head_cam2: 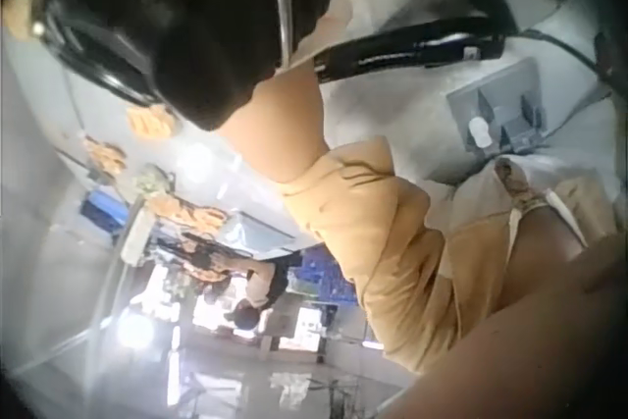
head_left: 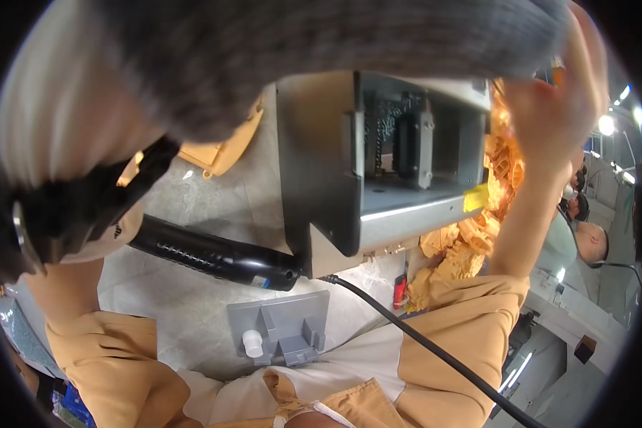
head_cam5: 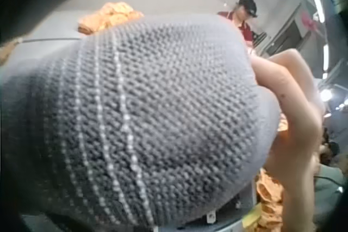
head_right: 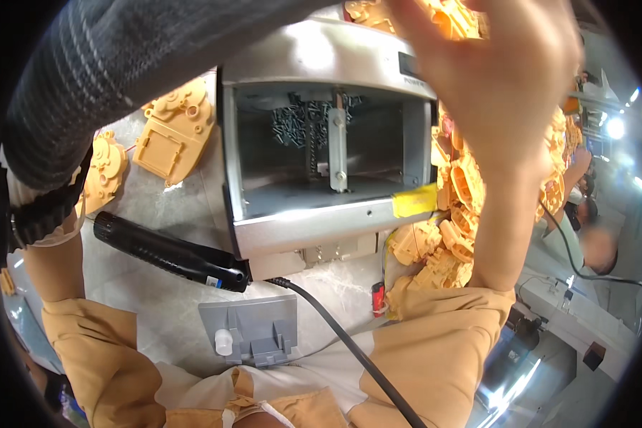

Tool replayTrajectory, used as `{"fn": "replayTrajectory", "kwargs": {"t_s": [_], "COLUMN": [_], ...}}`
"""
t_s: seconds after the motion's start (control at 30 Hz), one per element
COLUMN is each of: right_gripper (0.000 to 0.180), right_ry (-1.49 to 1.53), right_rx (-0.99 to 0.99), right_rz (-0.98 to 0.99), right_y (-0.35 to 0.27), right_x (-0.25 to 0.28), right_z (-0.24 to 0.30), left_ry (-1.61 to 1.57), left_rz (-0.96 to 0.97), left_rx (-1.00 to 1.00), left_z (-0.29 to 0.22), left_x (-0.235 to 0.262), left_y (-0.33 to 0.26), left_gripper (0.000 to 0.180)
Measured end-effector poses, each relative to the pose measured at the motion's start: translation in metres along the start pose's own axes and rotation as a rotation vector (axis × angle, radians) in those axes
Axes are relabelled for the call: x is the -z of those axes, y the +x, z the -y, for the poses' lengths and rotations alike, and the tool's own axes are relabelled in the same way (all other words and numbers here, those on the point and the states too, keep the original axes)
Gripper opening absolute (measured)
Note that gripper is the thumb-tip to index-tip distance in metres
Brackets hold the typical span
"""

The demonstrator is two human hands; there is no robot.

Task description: The person uses a soldering iron to work on small yellow plastic casings and then uses tweezers to place a thin wire into a silver machine labeled PS-560A. The person repeats this process with multiple casings, handling them one at a time.

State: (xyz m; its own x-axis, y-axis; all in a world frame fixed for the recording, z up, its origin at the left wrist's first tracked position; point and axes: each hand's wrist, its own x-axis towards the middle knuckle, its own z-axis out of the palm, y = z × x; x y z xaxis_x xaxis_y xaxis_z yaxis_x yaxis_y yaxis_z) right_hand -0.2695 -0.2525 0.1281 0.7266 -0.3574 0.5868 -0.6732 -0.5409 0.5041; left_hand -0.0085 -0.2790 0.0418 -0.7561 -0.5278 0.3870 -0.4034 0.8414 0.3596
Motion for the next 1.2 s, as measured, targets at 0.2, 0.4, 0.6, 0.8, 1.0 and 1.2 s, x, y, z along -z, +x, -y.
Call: {"fn": "replayTrajectory", "kwargs": {"t_s": [0.2, 0.4, 0.6, 0.8, 1.0, 1.2], "right_gripper": [0.025, 0.022, 0.026, 0.022, 0.019, 0.021], "right_ry": [0.537, 1.252, 1.136, 0.901, 0.831, 0.672], "right_rx": [-0.933, -0.636, -0.132, -0.07, -0.029, -0.104], "right_rz": [-0.113, 0.423, 0.459, 0.513, 0.565, 0.503], "right_y": [-0.045, -0.024, -0.025, -0.017, -0.007, -0.013], "right_x": [0.038, 0.057, 0.036, 0.034, 0.047, 0.052], "right_z": [-0.056, 0.005, 0.025, 0.039, 0.034, 0.033], "left_ry": [-0.202, -0.262, -0.3, -0.317, -0.31, -0.264], "left_rz": [-0.046, -0.042, -0.029, -0.024, -0.034, -0.017], "left_rx": [0.168, 0.301, 0.362, 0.414, 0.483, 0.544], "left_z": [-0.034, -0.043, -0.044, -0.042, -0.049, -0.04], "left_x": [0.017, 0.021, 0.023, 0.023, 0.036, 0.04], "left_y": [-0.059, -0.085, -0.097, -0.11, -0.125, -0.145], "left_gripper": [0.069, 0.069, 0.069, 0.069, 0.07, 0.07]}}
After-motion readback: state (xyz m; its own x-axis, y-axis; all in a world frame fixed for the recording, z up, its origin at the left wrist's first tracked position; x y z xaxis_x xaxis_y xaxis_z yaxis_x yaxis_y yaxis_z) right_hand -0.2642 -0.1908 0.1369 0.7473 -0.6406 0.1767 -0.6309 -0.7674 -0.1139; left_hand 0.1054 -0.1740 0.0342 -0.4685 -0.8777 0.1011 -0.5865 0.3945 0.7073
